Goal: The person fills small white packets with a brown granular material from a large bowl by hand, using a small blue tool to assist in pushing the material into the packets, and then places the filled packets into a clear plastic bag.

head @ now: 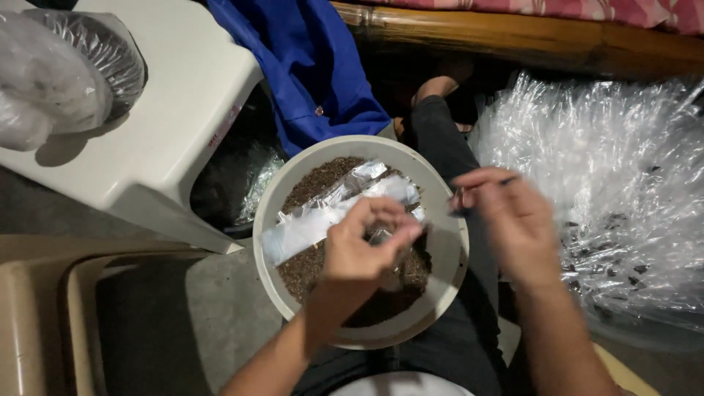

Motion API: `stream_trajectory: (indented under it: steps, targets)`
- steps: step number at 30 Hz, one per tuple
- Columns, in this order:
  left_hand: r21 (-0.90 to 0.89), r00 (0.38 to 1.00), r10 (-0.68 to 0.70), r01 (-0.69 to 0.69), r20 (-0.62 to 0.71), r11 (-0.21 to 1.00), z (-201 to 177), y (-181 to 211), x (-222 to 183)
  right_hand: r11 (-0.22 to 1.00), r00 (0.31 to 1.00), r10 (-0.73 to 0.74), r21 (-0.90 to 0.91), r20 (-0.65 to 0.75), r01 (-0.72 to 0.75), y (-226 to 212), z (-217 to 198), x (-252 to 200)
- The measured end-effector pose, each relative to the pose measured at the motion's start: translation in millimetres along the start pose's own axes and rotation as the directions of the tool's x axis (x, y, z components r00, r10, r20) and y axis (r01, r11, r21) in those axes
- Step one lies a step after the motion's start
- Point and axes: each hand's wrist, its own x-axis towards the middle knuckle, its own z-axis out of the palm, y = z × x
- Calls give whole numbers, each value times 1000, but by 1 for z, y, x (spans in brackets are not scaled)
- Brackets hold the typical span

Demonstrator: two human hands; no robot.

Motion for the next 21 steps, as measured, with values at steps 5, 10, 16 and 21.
stream_trajectory:
  steps: [5, 10, 16, 21]
  targets:
    - [137, 811, 558, -541, -176, 830, -4, 53, -3, 949, 891, 11, 277, 453, -152, 122, 70, -20]
    - [125, 860, 507, -496, -67, 859, -1, 36, 5, 996, 945, -77, -15, 317, 86, 101, 45, -16]
    - [-35, 926, 198, -197, 322, 980, -1, -65, 27, 977, 950, -209, -84, -230, 194, 85, -8, 1]
    - [774, 695, 719, -449, -10, 446, -30, -74, 65, 859, 993, 120, 502, -13, -98, 103, 25, -16]
